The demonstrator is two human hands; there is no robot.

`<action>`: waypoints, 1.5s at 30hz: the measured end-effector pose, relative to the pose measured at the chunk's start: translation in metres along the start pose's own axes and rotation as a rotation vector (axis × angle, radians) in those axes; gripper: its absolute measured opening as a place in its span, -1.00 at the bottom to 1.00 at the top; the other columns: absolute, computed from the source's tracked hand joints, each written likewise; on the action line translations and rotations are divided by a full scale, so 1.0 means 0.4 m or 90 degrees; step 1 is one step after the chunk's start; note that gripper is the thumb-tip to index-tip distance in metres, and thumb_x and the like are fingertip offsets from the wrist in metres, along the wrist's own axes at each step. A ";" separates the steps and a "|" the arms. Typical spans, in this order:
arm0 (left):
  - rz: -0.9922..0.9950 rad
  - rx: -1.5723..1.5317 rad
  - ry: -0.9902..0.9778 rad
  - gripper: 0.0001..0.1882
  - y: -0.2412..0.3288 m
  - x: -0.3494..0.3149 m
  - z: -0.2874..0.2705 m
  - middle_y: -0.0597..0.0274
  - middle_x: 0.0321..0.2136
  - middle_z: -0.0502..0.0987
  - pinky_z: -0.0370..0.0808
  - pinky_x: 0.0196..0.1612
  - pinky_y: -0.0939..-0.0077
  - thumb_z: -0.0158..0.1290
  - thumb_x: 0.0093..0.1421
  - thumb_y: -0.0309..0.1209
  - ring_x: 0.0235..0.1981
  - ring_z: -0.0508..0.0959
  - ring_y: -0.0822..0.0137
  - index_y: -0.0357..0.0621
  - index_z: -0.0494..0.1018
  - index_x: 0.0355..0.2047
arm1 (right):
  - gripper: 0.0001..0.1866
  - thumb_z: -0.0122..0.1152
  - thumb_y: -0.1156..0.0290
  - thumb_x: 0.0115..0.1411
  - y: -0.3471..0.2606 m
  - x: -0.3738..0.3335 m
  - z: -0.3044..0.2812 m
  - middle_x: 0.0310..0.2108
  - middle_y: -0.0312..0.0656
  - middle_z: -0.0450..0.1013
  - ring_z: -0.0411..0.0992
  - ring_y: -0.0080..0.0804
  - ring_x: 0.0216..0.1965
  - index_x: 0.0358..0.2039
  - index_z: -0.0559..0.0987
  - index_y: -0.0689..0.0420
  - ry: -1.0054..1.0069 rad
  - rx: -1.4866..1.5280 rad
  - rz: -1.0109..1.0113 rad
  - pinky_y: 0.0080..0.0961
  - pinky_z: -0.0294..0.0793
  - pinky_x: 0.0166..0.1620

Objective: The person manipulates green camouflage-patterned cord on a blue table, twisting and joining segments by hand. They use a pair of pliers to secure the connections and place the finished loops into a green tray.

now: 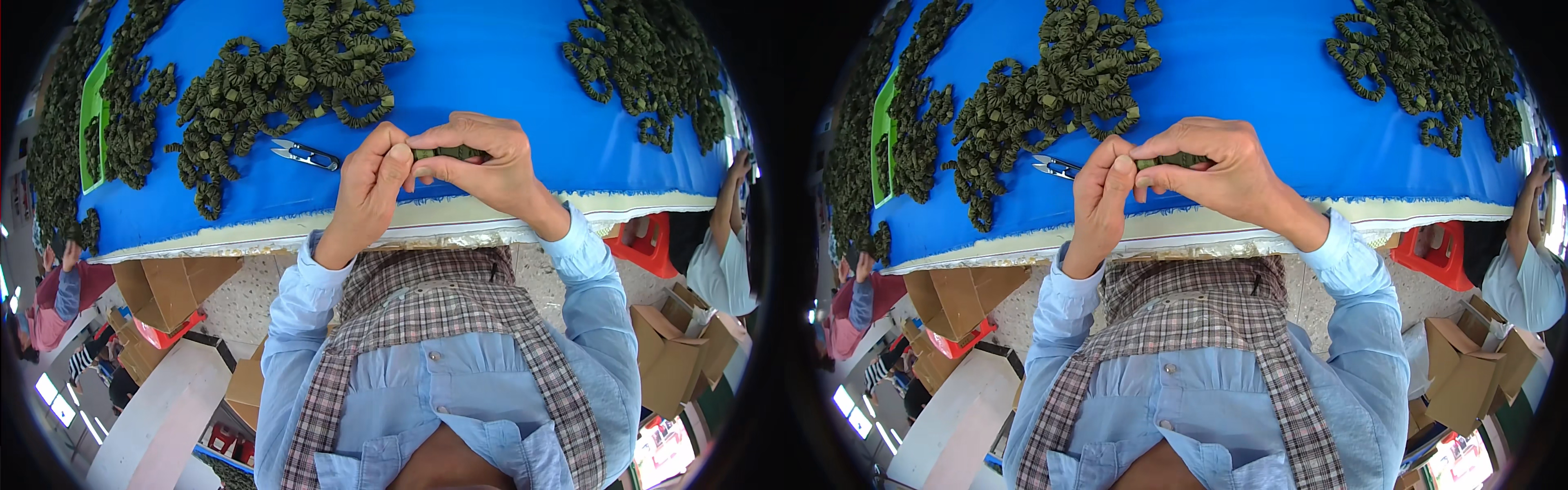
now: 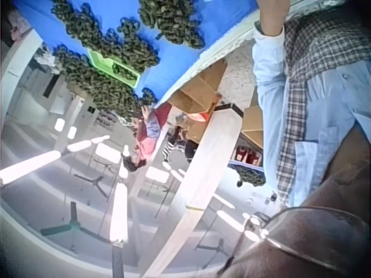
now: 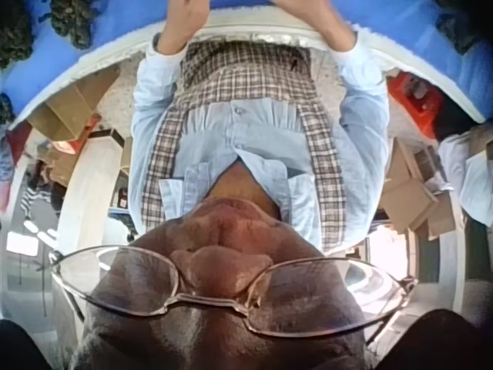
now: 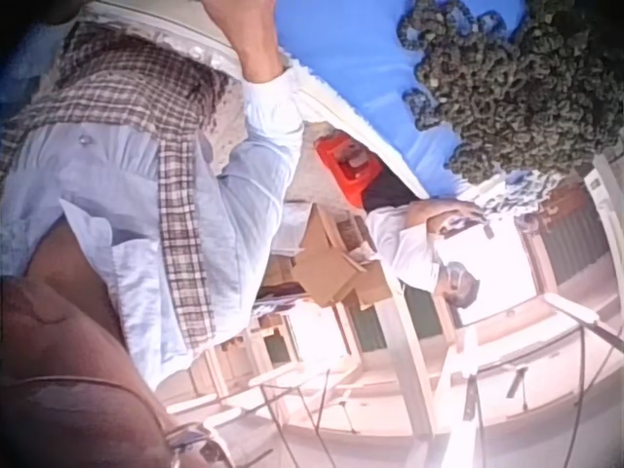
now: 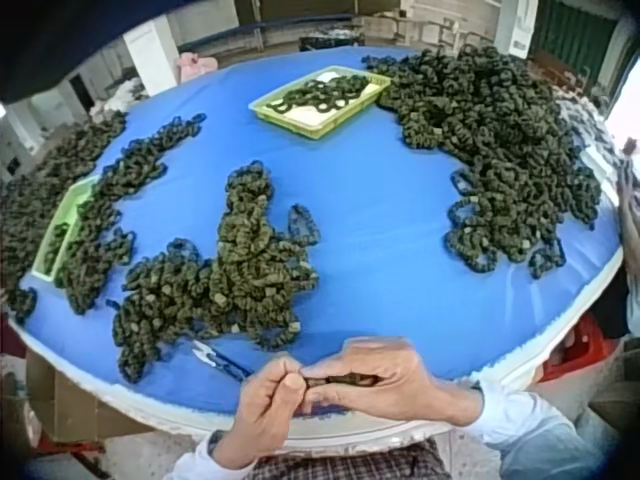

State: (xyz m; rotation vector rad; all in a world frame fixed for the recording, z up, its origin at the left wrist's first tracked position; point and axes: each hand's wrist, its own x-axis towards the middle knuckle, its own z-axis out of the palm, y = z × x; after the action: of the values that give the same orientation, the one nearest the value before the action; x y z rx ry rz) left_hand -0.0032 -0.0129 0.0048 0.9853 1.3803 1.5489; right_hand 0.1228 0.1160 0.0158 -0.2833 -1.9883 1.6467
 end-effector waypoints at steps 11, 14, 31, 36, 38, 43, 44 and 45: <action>0.037 -0.096 -0.023 -0.67 0.004 -0.011 -0.015 0.34 -0.62 0.36 0.31 -0.46 0.65 -0.22 0.40 -0.24 -0.55 0.40 0.55 -0.17 0.32 -0.46 | -0.93 0.33 0.53 0.07 -0.039 0.002 -0.027 -0.57 -0.34 0.52 0.33 -0.84 -0.57 -0.42 0.61 0.22 -0.052 0.096 0.148 -0.84 0.19 -0.56; 0.025 -0.155 -0.009 -0.67 0.011 -0.010 -0.009 0.35 -0.66 0.29 0.27 -0.43 0.59 -0.24 0.39 -0.25 -0.56 0.33 0.51 -0.15 0.27 -0.49 | -0.92 0.33 0.52 0.07 -0.037 0.003 -0.040 -0.57 -0.35 0.52 0.27 -0.85 -0.60 -0.42 0.61 0.21 -0.050 0.092 0.150 -0.83 0.17 -0.56; -0.023 -0.199 0.030 -0.65 0.014 -0.011 -0.011 0.32 -0.67 0.23 0.30 -0.40 0.53 -0.24 0.38 -0.24 -0.55 0.31 0.42 -0.13 0.23 -0.53 | -0.82 0.37 0.55 0.00 -0.014 0.004 -0.022 -0.48 -0.23 0.56 0.47 -0.62 -0.54 -0.34 0.63 0.23 -0.023 -0.056 -0.041 -0.71 0.35 -0.56; -0.017 -0.229 0.017 -0.65 0.001 -0.012 -0.022 0.29 -0.66 0.27 0.32 -0.37 0.53 -0.23 0.38 -0.22 -0.53 0.34 0.40 -0.14 0.26 -0.50 | -0.87 0.36 0.55 0.00 0.001 0.004 -0.025 -0.52 -0.22 0.55 0.48 -0.60 -0.56 -0.39 0.62 0.24 -0.024 -0.027 -0.038 -0.70 0.37 -0.55; -0.060 -0.237 0.031 -0.68 0.000 -0.013 -0.009 0.28 -0.60 0.32 0.34 -0.35 0.53 -0.22 0.39 -0.23 -0.50 0.38 0.40 -0.17 0.29 -0.44 | -0.87 0.36 0.54 0.01 0.004 0.002 -0.020 -0.53 -0.22 0.54 0.48 -0.59 -0.56 -0.39 0.62 0.25 -0.014 0.016 -0.013 -0.69 0.39 -0.54; -0.091 -0.261 0.052 -0.71 -0.010 0.007 0.016 0.24 -0.46 0.45 0.39 -0.33 0.55 -0.20 0.41 -0.24 -0.41 0.45 0.45 -0.19 0.33 -0.33 | -0.77 0.36 0.46 0.06 0.030 0.012 -0.038 -0.49 -0.22 0.52 0.45 -0.58 -0.52 -0.26 0.60 0.25 0.008 -0.039 -0.050 -0.65 0.44 -0.46; -0.085 -0.297 0.074 -0.72 -0.008 0.012 0.025 0.22 -0.44 0.45 0.42 -0.28 0.52 -0.19 0.40 -0.23 -0.35 0.47 0.42 -0.19 0.33 -0.30 | -0.73 0.36 0.42 0.07 0.028 0.019 -0.036 -0.48 -0.24 0.51 0.43 -0.59 -0.50 -0.21 0.58 0.24 0.044 -0.082 -0.068 -0.66 0.44 -0.43; -0.079 -0.332 0.098 -0.73 -0.006 0.017 0.028 0.20 -0.41 0.46 0.45 -0.23 0.49 -0.18 0.40 -0.23 -0.30 0.50 0.39 -0.19 0.34 -0.28 | -0.68 0.36 0.39 0.08 0.025 0.031 -0.029 -0.47 -0.25 0.50 0.42 -0.60 -0.49 -0.16 0.57 0.23 0.080 -0.122 -0.087 -0.66 0.44 -0.40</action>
State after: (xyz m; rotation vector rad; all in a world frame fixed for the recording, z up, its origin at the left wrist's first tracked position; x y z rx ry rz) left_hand 0.0051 -0.0026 0.0036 0.4633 1.0289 1.7897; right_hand 0.1168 0.1341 0.0109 -0.3064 -2.0252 1.3247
